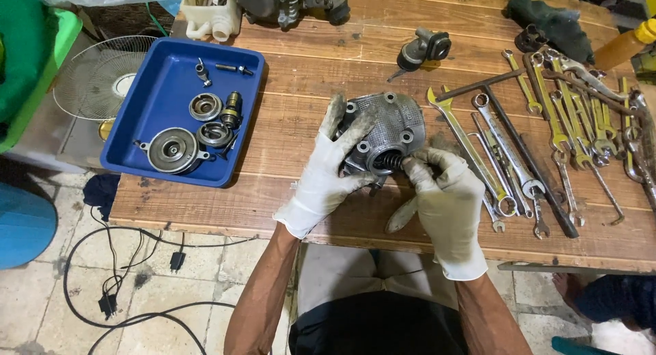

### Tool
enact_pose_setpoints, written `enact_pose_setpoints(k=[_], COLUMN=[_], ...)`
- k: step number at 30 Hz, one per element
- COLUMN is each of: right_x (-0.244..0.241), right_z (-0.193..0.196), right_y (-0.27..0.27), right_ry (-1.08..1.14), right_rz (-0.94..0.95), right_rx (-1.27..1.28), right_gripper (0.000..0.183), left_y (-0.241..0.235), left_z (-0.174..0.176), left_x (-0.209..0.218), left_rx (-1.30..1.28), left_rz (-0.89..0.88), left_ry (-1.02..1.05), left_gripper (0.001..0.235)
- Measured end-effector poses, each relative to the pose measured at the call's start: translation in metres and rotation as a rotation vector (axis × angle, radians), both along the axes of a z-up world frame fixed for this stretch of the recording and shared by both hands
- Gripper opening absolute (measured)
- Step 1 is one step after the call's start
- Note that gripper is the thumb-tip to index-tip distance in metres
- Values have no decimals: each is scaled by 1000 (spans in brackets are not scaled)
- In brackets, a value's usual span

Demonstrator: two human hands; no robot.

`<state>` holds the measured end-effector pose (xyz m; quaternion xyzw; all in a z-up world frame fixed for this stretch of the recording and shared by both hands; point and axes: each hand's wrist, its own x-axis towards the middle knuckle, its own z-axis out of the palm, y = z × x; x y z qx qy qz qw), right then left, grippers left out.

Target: Cleaning a motorcycle cylinder head and attempting to install a valve spring into its seat.

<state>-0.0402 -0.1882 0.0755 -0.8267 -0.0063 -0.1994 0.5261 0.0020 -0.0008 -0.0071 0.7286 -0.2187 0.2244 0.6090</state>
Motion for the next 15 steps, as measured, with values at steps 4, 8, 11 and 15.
enact_pose_setpoints(k=[4,8,11,15], right_x=[-4,-11,-15,-10], right_z=[5,16,21,11], right_y=[6,16,21,15], right_ry=[15,42,60,83], right_rz=[16,46,69,95], right_rx=[45,152,222,323], right_gripper=[12,11,11,10], left_y=[0,0,-1,-2], left_z=[4,4,3,-1], left_x=[-3,-3,-3,-2], left_rx=[-5,-4,-15,-15], left_rz=[1,3,0,9], left_ry=[-5,-14,-15,-15], left_gripper=[86,85,86,88])
